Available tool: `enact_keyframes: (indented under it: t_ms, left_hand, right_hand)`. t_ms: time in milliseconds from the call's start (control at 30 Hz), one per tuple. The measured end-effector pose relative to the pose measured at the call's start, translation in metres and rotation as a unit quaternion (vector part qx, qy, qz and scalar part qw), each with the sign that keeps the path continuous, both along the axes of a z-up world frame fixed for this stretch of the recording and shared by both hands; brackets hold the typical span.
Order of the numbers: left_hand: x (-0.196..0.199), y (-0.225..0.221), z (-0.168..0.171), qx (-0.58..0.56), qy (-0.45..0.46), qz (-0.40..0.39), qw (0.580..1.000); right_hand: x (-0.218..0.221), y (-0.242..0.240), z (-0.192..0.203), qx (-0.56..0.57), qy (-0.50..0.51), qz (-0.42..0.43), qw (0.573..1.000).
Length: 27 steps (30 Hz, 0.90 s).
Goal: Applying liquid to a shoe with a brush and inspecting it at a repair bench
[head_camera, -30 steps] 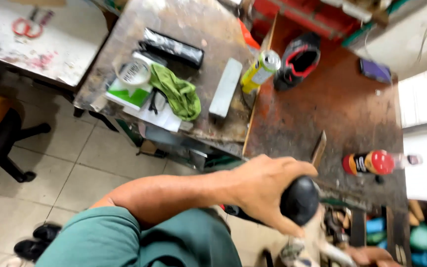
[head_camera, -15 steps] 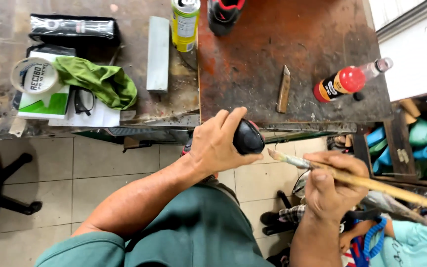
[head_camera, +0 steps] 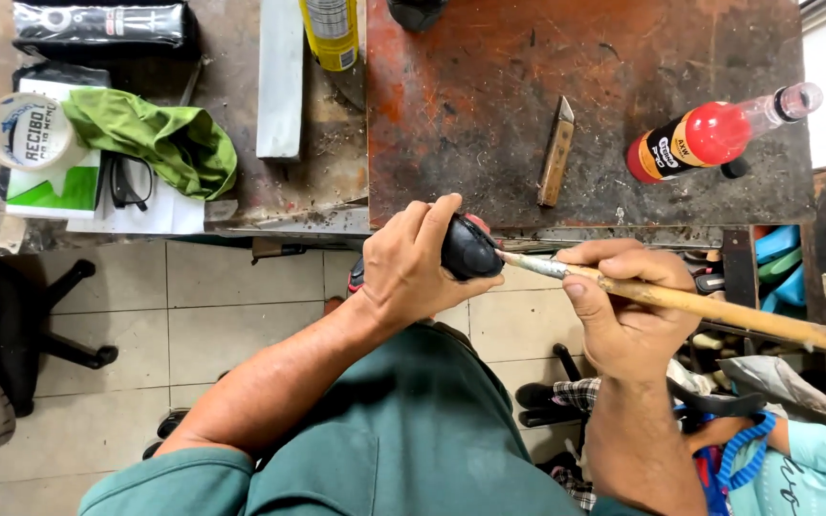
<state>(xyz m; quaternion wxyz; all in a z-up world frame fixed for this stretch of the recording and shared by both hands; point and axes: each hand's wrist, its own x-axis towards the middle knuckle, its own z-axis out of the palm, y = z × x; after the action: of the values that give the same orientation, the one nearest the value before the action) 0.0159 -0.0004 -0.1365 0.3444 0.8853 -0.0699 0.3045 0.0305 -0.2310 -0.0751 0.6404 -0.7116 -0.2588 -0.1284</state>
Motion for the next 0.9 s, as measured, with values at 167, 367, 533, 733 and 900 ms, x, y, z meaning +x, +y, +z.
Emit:
enact_keyframes:
  t_ms: [167,367,533,733,900]
  left_hand:
    - [0.007,-0.001,0.005,-0.007,0.012,0.002,1.0]
    - [0.014,-0.001,0.005,-0.025,0.01,0.013,1.0]
    - [0.017,-0.004,0.005,-0.076,-0.054,-0.015,0.996]
    - [0.019,0.003,0.006,-0.025,-0.044,-0.025,0.998]
    - [0.022,0.005,0.015,-0.009,-0.021,-0.049,0.999]
  right_hand:
    - [0.004,0.008,0.013,-0.051,-0.014,-0.009,0.999]
    - [0.008,0.019,0.0,-0.05,-0.066,-0.03,0.996]
    - [0.002,0.022,-0.02,-0.024,-0.081,-0.073,0.994]
    - [0.003,0.028,-0.02,-0.008,-0.093,-0.09,0.992]
    - [0.01,0.03,-0.009,-0.036,-0.118,-0.072,0.99]
